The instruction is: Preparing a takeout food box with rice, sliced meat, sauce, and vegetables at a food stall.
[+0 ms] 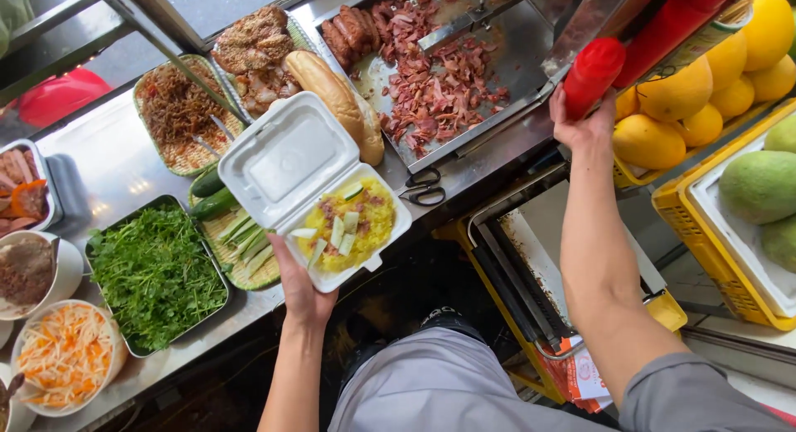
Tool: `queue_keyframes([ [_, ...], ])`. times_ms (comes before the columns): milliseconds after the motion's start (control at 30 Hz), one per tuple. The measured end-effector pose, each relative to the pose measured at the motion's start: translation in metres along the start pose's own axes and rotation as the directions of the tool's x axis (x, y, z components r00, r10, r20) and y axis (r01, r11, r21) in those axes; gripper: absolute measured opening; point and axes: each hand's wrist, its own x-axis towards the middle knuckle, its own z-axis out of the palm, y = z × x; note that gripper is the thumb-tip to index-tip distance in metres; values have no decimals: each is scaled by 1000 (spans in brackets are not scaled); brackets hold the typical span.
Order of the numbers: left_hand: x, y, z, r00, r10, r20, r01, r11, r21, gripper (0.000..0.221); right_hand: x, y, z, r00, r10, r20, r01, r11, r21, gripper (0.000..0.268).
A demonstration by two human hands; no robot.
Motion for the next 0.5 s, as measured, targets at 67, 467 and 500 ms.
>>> queue_keyframes([
  [67,10,-10,-6,1000,3,9,-3,999,-38,82,-8,20,-25,976,-173,132,195,966,-171,73],
  [467,27,-46,-33,987,-116,115,136,973,-186,85,-206,306,-51,425,28,905,905,-43,-424,56],
  [500,27,-47,-33,982,-131,135,154,971,-183,85,-205,320,-58,451,92,888,885,-172,-432,59],
])
